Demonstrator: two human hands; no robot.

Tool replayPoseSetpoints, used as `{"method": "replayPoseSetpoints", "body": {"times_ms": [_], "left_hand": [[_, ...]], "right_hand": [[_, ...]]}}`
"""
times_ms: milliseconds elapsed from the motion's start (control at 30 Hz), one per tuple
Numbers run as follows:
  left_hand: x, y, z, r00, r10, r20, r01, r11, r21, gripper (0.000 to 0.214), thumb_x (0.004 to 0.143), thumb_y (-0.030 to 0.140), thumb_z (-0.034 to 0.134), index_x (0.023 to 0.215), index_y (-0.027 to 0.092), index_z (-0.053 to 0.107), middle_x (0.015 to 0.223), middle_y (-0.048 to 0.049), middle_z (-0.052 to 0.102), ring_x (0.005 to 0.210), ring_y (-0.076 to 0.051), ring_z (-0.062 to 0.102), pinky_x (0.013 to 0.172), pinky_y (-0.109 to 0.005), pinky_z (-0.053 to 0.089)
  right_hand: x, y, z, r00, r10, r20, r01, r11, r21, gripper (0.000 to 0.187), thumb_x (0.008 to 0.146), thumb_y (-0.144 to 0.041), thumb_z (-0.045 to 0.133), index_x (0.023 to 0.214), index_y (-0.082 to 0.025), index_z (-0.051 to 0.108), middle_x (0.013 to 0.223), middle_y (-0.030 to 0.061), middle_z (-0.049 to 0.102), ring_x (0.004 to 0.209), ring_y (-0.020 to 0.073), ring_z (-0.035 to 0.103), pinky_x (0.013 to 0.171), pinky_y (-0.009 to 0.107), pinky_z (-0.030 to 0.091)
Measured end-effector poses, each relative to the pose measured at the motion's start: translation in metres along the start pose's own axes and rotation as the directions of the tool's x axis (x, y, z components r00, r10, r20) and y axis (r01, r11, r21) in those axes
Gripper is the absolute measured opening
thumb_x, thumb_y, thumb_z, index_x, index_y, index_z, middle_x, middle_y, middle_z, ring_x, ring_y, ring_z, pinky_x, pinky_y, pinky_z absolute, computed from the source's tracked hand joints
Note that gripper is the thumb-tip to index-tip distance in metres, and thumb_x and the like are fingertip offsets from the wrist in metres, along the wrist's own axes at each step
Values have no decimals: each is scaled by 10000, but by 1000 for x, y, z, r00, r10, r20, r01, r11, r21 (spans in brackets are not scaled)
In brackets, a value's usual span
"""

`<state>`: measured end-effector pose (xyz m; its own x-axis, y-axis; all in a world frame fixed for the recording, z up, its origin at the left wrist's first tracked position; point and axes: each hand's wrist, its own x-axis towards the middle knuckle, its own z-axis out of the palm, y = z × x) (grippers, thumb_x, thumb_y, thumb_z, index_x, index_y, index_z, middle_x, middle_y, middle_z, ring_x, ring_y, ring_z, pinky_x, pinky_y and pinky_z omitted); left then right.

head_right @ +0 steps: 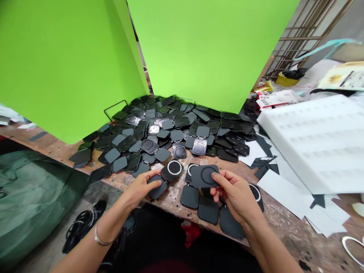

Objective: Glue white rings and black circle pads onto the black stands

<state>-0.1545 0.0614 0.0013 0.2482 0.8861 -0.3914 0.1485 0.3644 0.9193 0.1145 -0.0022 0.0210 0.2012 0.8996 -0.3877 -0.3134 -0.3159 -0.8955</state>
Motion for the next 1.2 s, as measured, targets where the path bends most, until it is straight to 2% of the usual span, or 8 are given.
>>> {"method": "replayPoseSetpoints", "body": {"times_ms": [67, 133, 233, 367, 433, 633, 933, 1200], "left_hand": [[-7, 7, -4, 995, -98, 34, 100, 991, -92, 391, 665, 285, 748, 1022, 150, 662, 786, -18, 708, 674, -148, 646, 658, -248, 491], [-16, 13, -3, 978, -165, 129, 186, 967, -172, 381, 652, 326, 778, 967, 156, 649, 728, -19, 704, 644, -154, 659, 647, -257, 509], [-27, 20, 9, 937, -200, 288, 267, 939, -216, 368, 635, 352, 799, 896, 160, 625, 750, -61, 724, 706, -202, 698, 697, -321, 554], [-35, 23, 30, 894, -212, 395, 308, 930, -198, 298, 657, 324, 765, 857, 167, 609, 696, -56, 724, 626, -184, 693, 633, -294, 553], [-37, 23, 37, 886, -222, 407, 315, 932, -177, 277, 667, 307, 736, 870, 166, 610, 663, -56, 721, 597, -177, 685, 615, -284, 549], [-35, 20, 45, 880, -241, 410, 329, 931, -157, 267, 657, 297, 719, 867, 168, 616, 655, -63, 724, 586, -179, 682, 602, -283, 547], [-35, 17, 48, 881, -229, 413, 316, 936, -156, 294, 662, 296, 715, 900, 158, 613, 672, -74, 724, 597, -177, 685, 620, -297, 563], [-36, 16, 48, 880, -237, 413, 329, 929, -168, 298, 665, 300, 720, 910, 160, 624, 625, -48, 700, 592, -185, 688, 617, -302, 565]], "right_hand": [[-1, -2, 0, 999, 23, 36, -23, 1000, -11, 377, 622, -455, 854, 688, -164, 624, 597, 0, 608, 476, 76, 494, 411, 175, 359], [-3, -4, 2, 997, 26, 69, -24, 999, -30, 344, 629, -435, 851, 690, -158, 656, 695, 24, 653, 582, 94, 546, 497, 185, 416], [-8, -5, 7, 991, 61, 118, -55, 997, -55, 340, 606, -433, 857, 642, -158, 660, 726, 33, 661, 669, 123, 573, 613, 222, 469], [-14, -1, 14, 984, 122, 133, -117, 992, -44, 367, 511, -398, 902, 596, -161, 634, 680, 11, 632, 639, 117, 548, 636, 240, 478], [-16, 4, 15, 982, 136, 131, -133, 991, -31, 369, 513, -402, 900, 621, -163, 640, 673, 6, 631, 627, 115, 544, 633, 242, 476], [-22, 16, 12, 977, 115, 179, -99, 990, -100, 313, 664, -442, 815, 709, -168, 669, 679, 18, 640, 673, 156, 573, 655, 273, 477], [-22, 20, 11, 984, 88, 153, -73, 992, -102, 295, 691, -426, 804, 698, -171, 655, 664, 1, 621, 676, 143, 557, 646, 258, 450], [-24, 22, 12, 994, 38, 100, -22, 987, -158, 346, 643, -480, 817, 704, -169, 679, 654, 15, 644, 633, 156, 569, 614, 281, 459]]}}
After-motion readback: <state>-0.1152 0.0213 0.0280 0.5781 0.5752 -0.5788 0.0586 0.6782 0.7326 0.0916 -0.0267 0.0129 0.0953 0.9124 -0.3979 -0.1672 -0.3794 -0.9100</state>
